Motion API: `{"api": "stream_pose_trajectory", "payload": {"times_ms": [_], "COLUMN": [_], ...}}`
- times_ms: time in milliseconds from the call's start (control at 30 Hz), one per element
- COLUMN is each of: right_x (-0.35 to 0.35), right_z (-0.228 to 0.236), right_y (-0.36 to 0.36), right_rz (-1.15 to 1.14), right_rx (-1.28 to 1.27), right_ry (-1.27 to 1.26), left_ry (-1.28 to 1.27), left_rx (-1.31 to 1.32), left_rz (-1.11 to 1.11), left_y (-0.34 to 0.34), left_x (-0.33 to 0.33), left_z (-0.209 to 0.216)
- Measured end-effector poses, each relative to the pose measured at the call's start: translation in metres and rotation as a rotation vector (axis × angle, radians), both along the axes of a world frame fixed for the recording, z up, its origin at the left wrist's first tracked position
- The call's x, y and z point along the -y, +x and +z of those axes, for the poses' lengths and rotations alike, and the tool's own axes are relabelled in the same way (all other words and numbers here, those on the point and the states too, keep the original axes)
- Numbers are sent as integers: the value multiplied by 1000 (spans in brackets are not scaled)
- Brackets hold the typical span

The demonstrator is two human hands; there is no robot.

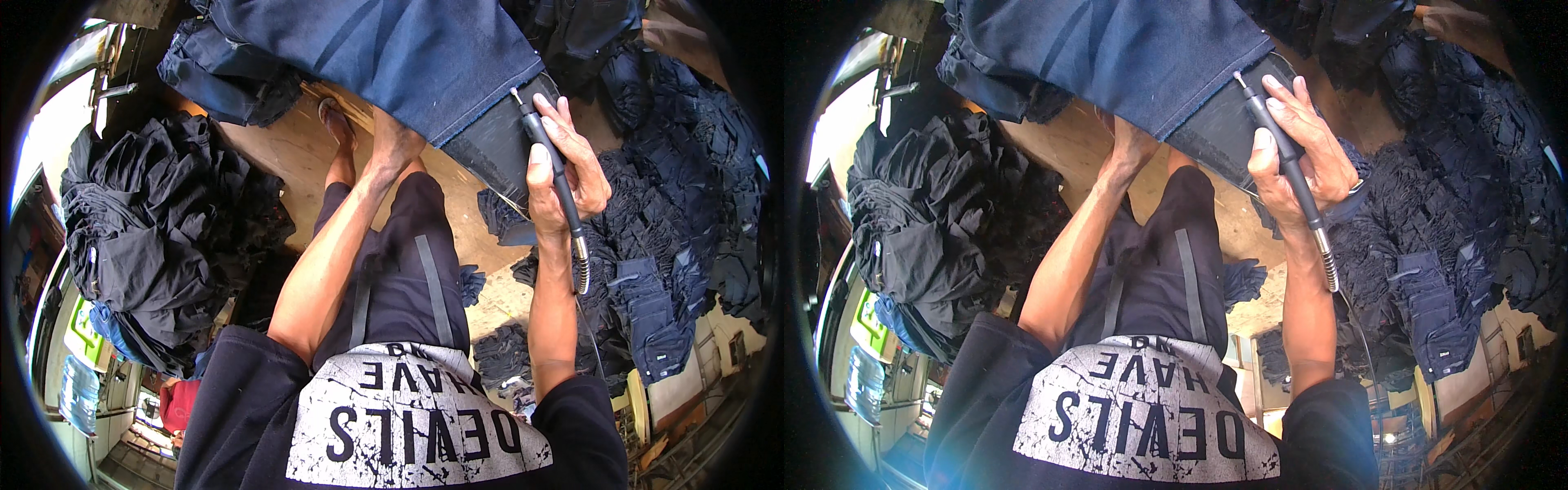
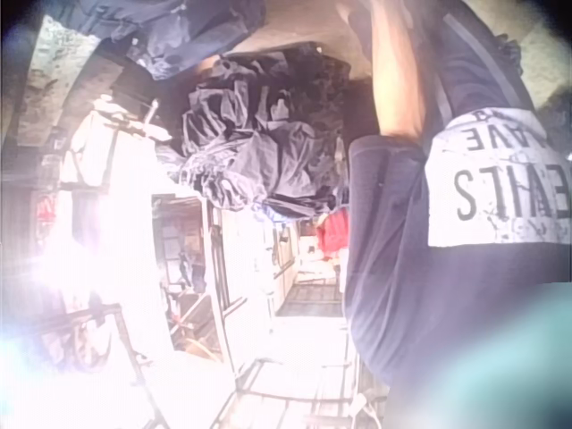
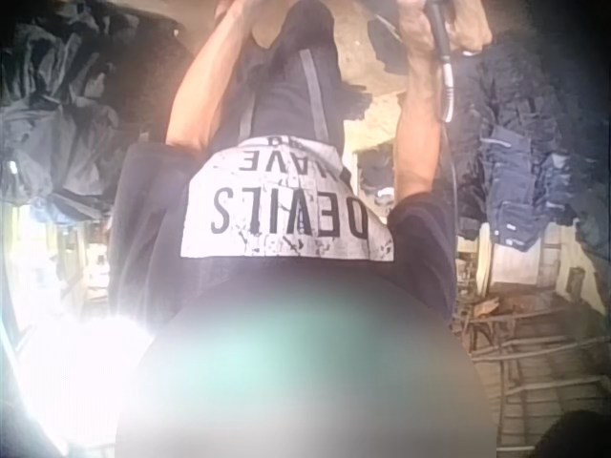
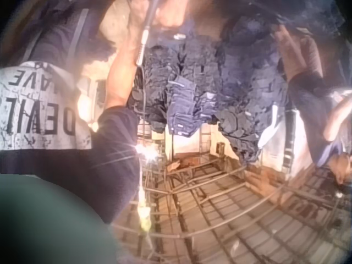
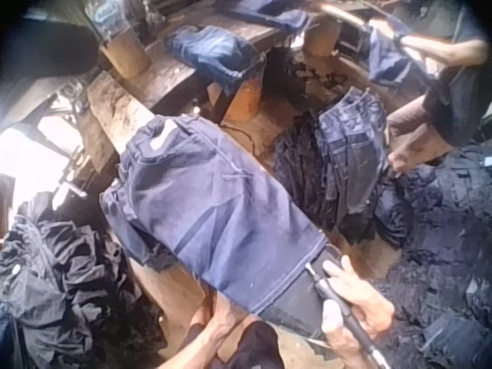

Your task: The person uses a handheld electric thread trimmer to remove loose threads from the seams and edges of dark denim shorts. They repeatedly pick up a pair of shorts, trim the fabric, and place them back on the pile.

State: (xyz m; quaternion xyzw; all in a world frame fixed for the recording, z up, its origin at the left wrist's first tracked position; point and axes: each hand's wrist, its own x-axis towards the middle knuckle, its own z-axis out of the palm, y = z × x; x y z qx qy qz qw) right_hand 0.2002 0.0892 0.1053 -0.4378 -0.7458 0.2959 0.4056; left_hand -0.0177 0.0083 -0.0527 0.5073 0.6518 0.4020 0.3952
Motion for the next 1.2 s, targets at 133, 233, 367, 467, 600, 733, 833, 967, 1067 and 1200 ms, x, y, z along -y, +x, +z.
{"api": "stream_pose_trajectory", "payload": {"times_ms": [133, 233, 367, 467, 600, 733, 833, 967, 1067, 1200], "right_x": [1, 0, 1, 1, 1, 2, 2, 2, 2, 3], "right_z": [2, 3, 6, 6, 6, 9, 9, 9, 9, 11], "right_y": [1, 0, 0, 0, -1, -1, -5, -9, -9, -7], "right_rz": [41, 60, 99, 122, 153, 199, 192, 205, 242, 289], "right_rx": [5, 0, 7, -10, -20, -15, -48, -94, -79, -73], "right_ry": [10, 12, -11, -1, -1, -17, -19, -5, -16, -8], "left_ry": [-88, -49, -83, -64, -73, 21, -21, -39, -64, 27], "left_rx": [624, 489, 85, 380, 372, 181, 55, 49, 2, -97], "left_rz": [170, 111, -33, 88, 78, 117, 98, 45, 40, 170], "left_y": [8, 5, -2, 5, 15, 13, 9, 1, 2, 4], "left_x": [-5, -4, -3, -8, -13, -8, -7, -6, -7, -14], "left_z": [-10, -13, -4, 0, -4, -10, -12, -5, 5, 23]}}
